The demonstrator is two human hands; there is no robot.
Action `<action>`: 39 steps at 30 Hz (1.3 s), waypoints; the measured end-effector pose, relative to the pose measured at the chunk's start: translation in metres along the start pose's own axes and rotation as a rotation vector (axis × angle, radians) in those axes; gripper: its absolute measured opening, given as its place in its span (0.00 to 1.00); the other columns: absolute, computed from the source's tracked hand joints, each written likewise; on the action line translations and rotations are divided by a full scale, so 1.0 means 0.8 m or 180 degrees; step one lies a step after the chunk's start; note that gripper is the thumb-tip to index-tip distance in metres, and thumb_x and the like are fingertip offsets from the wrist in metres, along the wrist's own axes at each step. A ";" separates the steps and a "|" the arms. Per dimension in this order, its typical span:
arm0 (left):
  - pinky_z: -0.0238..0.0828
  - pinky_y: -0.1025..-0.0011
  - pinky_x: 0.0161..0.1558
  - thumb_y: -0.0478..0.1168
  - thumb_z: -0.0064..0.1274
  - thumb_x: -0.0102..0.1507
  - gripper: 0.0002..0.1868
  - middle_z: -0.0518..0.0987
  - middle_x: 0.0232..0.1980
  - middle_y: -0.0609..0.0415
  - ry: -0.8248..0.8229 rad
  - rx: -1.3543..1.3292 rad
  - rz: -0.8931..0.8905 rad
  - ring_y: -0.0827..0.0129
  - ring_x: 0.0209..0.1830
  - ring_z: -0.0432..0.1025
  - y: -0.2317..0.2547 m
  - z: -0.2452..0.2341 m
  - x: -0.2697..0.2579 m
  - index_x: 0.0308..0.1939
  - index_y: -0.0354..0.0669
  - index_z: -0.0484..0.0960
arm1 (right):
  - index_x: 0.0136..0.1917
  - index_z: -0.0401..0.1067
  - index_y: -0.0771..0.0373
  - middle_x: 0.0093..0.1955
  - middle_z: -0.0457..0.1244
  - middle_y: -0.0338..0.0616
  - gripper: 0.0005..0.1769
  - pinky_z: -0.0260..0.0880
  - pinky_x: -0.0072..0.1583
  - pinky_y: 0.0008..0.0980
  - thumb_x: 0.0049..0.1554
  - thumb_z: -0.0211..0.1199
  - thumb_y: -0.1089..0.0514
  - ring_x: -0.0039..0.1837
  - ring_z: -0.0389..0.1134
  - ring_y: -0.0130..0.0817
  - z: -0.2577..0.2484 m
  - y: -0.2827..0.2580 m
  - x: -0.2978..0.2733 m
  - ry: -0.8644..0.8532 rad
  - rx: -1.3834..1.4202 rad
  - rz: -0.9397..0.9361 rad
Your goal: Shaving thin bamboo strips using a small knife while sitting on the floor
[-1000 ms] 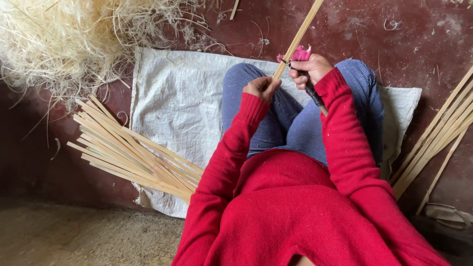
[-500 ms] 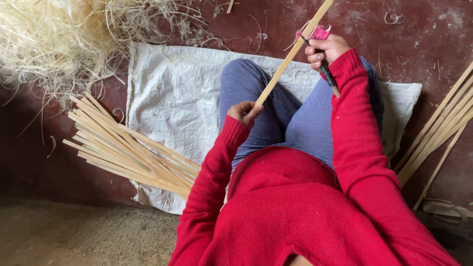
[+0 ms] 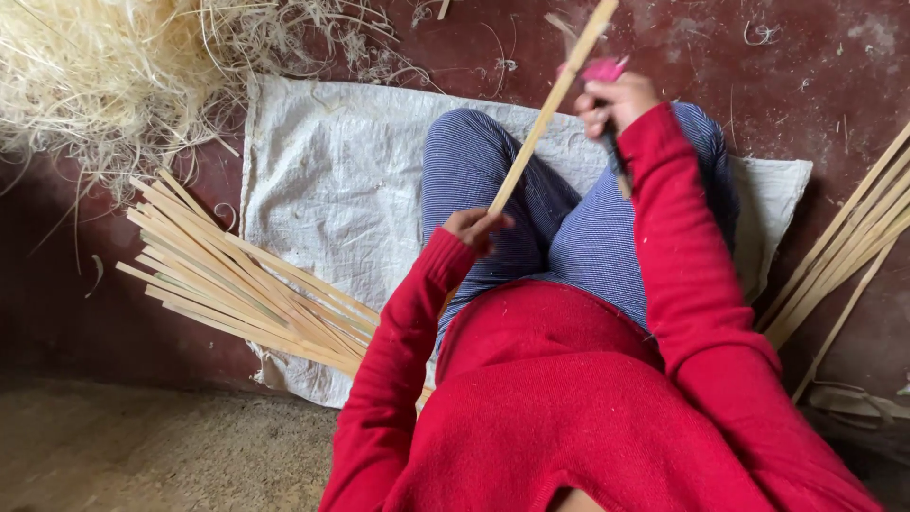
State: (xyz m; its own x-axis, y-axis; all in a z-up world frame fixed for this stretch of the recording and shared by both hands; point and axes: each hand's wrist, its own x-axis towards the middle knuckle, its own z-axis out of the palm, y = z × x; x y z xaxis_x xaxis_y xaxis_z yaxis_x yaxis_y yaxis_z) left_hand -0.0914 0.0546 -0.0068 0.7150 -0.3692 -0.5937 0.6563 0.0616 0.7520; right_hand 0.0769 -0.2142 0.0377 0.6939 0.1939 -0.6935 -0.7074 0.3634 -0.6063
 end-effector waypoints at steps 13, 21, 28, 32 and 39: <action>0.73 0.64 0.09 0.33 0.56 0.63 0.09 0.74 0.28 0.39 0.0314 -0.1325 0.0706 0.54 0.11 0.73 -0.017 0.002 0.149 0.43 0.28 0.82 | 0.54 0.66 0.61 0.31 0.56 0.46 0.06 0.52 0.24 0.23 0.63 0.56 0.63 0.25 0.51 0.23 0.047 0.092 -0.030 -0.1273 0.0055 0.0283; 0.67 0.68 0.09 0.35 0.53 0.63 0.09 0.76 0.21 0.41 0.0330 -0.0539 0.0984 0.61 0.11 0.73 -0.014 0.002 0.153 0.37 0.29 0.81 | 0.68 0.64 0.56 0.32 0.57 0.45 0.20 0.53 0.24 0.23 0.63 0.60 0.63 0.26 0.52 0.22 0.033 0.099 -0.013 -0.1334 -0.0130 0.0324; 0.69 0.72 0.22 0.46 0.53 0.66 0.14 0.76 0.18 0.48 0.0472 0.0528 0.0702 0.67 0.17 0.74 0.033 0.022 0.109 0.35 0.39 0.83 | 0.56 0.71 0.57 0.32 0.59 0.45 0.08 0.54 0.25 0.23 0.63 0.61 0.63 0.26 0.54 0.22 0.030 0.084 -0.025 -0.1203 -0.0330 0.0384; 0.74 0.69 0.34 0.57 0.53 0.66 0.18 0.81 0.22 0.56 0.0711 0.1573 0.0335 0.65 0.26 0.77 0.050 0.032 0.098 0.33 0.50 0.86 | 0.52 0.71 0.58 0.33 0.59 0.43 0.04 0.56 0.26 0.23 0.63 0.61 0.61 0.27 0.55 0.21 -0.002 0.104 -0.011 -0.1144 -0.0361 0.0421; 0.73 0.70 0.31 0.57 0.52 0.64 0.19 0.78 0.17 0.54 0.0956 0.1642 0.0535 0.65 0.22 0.75 0.097 0.074 0.057 0.27 0.52 0.86 | 0.45 0.70 0.59 0.31 0.58 0.42 0.04 0.54 0.25 0.22 0.63 0.61 0.61 0.25 0.53 0.19 0.037 0.025 -0.100 -0.0923 -0.0533 0.0033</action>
State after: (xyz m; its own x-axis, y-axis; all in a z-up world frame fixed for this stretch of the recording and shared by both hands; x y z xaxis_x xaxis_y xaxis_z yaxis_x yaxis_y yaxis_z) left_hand -0.0220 -0.0126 0.0415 0.8843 -0.1116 -0.4533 0.3813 -0.3876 0.8393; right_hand 0.0113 -0.1957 0.0928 0.6790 0.4569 -0.5747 -0.7101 0.2100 -0.6721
